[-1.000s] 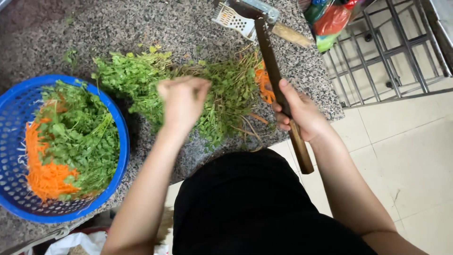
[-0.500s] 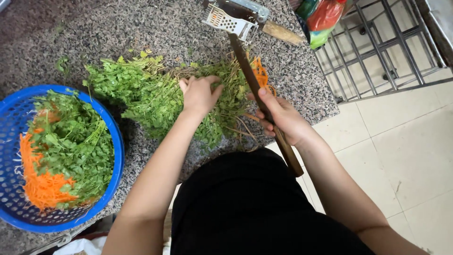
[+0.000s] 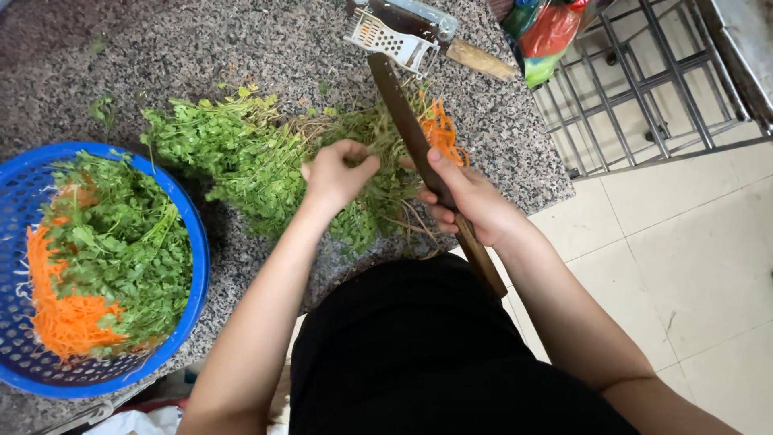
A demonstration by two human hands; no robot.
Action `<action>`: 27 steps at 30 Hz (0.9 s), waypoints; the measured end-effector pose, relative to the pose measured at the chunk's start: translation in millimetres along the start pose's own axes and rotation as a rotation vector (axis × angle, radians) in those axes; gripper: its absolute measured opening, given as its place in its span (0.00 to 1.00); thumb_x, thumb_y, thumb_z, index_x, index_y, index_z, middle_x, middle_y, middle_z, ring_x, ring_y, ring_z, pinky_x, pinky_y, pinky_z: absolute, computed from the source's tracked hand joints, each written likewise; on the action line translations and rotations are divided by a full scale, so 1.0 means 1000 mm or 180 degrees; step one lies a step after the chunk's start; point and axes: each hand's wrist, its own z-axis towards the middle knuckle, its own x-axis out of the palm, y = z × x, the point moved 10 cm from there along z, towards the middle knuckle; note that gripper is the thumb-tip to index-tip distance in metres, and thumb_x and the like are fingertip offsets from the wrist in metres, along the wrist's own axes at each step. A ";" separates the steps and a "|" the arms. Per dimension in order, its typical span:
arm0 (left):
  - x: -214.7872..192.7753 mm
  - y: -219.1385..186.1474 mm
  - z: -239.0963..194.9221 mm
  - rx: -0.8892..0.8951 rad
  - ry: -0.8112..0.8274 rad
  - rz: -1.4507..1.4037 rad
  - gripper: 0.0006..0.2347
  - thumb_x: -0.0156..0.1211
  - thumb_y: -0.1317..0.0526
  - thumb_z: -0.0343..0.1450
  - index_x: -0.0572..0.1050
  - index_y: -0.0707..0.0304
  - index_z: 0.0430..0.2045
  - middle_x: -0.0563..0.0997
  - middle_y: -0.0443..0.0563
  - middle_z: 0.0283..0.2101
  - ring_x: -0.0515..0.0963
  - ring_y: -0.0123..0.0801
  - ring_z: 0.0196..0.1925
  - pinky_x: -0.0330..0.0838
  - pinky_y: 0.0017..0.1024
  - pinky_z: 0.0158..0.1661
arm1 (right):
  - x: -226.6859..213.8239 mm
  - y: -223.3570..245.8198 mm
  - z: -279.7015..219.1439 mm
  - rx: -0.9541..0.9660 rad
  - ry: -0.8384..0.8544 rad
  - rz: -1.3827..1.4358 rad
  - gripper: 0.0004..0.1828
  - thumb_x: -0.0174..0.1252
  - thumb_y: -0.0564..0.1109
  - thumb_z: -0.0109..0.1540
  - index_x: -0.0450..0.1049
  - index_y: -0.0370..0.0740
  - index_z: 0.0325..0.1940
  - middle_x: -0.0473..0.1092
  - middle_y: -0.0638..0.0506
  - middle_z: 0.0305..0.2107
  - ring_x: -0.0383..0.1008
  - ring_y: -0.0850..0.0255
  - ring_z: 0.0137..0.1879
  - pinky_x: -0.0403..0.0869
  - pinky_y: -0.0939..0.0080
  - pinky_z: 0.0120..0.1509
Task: Trim and clean bundles of cilantro on a kitchen counter for food preparation.
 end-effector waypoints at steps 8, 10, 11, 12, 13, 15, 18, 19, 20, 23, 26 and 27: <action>0.002 0.014 -0.029 0.0135 0.0721 -0.2039 0.13 0.64 0.59 0.71 0.82 0.67 0.44 0.87 0.48 0.39 0.82 0.22 0.42 0.72 0.22 0.48 | 0.017 -0.017 0.015 0.0054 0.0541 0.0083 0.25 0.47 0.67 0.70 0.64 0.43 0.51 0.60 0.54 0.24 0.56 0.67 0.20 0.58 0.65 0.22; -0.001 0.007 -0.039 0.0179 0.0776 -0.2104 0.13 0.62 0.59 0.72 0.82 0.67 0.47 0.87 0.49 0.40 0.82 0.22 0.43 0.72 0.23 0.50 | 0.022 -0.017 0.016 0.0067 0.0643 0.0069 0.29 0.47 0.68 0.73 0.60 0.38 0.41 0.61 0.52 0.25 0.57 0.66 0.21 0.58 0.64 0.23; 0.000 0.006 -0.045 0.0062 0.0855 -0.2175 0.14 0.60 0.58 0.73 0.82 0.66 0.48 0.86 0.48 0.41 0.80 0.22 0.42 0.70 0.25 0.48 | 0.027 -0.011 0.012 0.0078 0.0559 0.0023 0.26 0.47 0.67 0.70 0.61 0.41 0.42 0.60 0.54 0.24 0.56 0.67 0.20 0.57 0.65 0.22; 0.001 0.005 -0.050 -0.0054 0.0934 -0.2245 0.15 0.57 0.57 0.74 0.82 0.65 0.50 0.86 0.47 0.43 0.78 0.23 0.42 0.69 0.27 0.46 | 0.032 -0.005 0.008 0.0089 0.0476 -0.0022 0.23 0.47 0.67 0.67 0.62 0.45 0.43 0.60 0.55 0.24 0.56 0.68 0.19 0.56 0.66 0.20; -0.002 0.004 -0.054 -0.0056 0.0920 -0.2259 0.15 0.57 0.57 0.74 0.82 0.65 0.50 0.86 0.47 0.43 0.78 0.23 0.42 0.69 0.27 0.46 | 0.031 -0.005 0.006 0.0098 0.0483 -0.0038 0.23 0.47 0.67 0.67 0.62 0.45 0.43 0.60 0.55 0.24 0.56 0.68 0.19 0.56 0.66 0.20; -0.006 0.000 -0.062 -0.0059 0.1011 -0.2789 0.16 0.54 0.55 0.73 0.80 0.66 0.47 0.87 0.46 0.42 0.85 0.25 0.45 0.74 0.29 0.51 | 0.038 -0.003 0.002 0.0133 0.0796 0.0257 0.25 0.47 0.68 0.68 0.61 0.45 0.44 0.60 0.56 0.24 0.55 0.69 0.19 0.56 0.67 0.21; -0.014 0.011 -0.070 -0.0283 0.0967 -0.2800 0.16 0.53 0.53 0.77 0.82 0.66 0.48 0.80 0.52 0.29 0.85 0.28 0.44 0.74 0.30 0.53 | 0.037 -0.003 -0.002 0.0181 0.0805 0.0306 0.26 0.46 0.70 0.67 0.59 0.45 0.42 0.60 0.55 0.24 0.55 0.69 0.19 0.56 0.67 0.20; -0.016 0.009 -0.074 -0.0283 0.0962 -0.2805 0.16 0.53 0.53 0.77 0.82 0.66 0.48 0.80 0.52 0.29 0.85 0.28 0.44 0.74 0.30 0.53 | 0.037 -0.003 -0.003 0.0184 0.0807 0.0300 0.26 0.46 0.70 0.67 0.59 0.45 0.42 0.60 0.55 0.24 0.55 0.69 0.19 0.56 0.67 0.20; -0.021 0.007 -0.076 -0.0244 0.0848 -0.2589 0.16 0.53 0.54 0.77 0.83 0.65 0.48 0.83 0.50 0.33 0.79 0.27 0.40 0.73 0.30 0.51 | 0.038 -0.003 -0.004 0.0197 0.0817 0.0307 0.25 0.47 0.70 0.67 0.59 0.46 0.43 0.60 0.56 0.24 0.54 0.69 0.19 0.56 0.68 0.20; -0.025 0.001 -0.080 0.0172 0.0707 -0.2284 0.15 0.55 0.56 0.77 0.83 0.68 0.46 0.87 0.48 0.38 0.77 0.24 0.40 0.73 0.29 0.51 | 0.042 -0.004 -0.006 0.0172 0.0875 0.0253 0.25 0.47 0.70 0.67 0.59 0.47 0.44 0.59 0.56 0.24 0.54 0.69 0.19 0.56 0.68 0.20; -0.021 -0.002 -0.080 0.0453 0.0689 -0.2242 0.14 0.57 0.57 0.77 0.83 0.72 0.44 0.88 0.48 0.40 0.80 0.21 0.44 0.72 0.26 0.54 | 0.046 -0.005 -0.006 0.0183 0.0836 0.0194 0.25 0.47 0.70 0.67 0.60 0.48 0.45 0.59 0.56 0.24 0.54 0.69 0.19 0.56 0.68 0.20; -0.017 0.001 -0.079 0.0354 0.0705 -0.2296 0.15 0.56 0.57 0.78 0.83 0.73 0.44 0.88 0.49 0.39 0.79 0.20 0.43 0.71 0.25 0.54 | 0.045 -0.006 -0.006 0.0235 0.0746 0.0200 0.24 0.47 0.70 0.66 0.60 0.49 0.45 0.59 0.56 0.24 0.54 0.69 0.19 0.56 0.68 0.20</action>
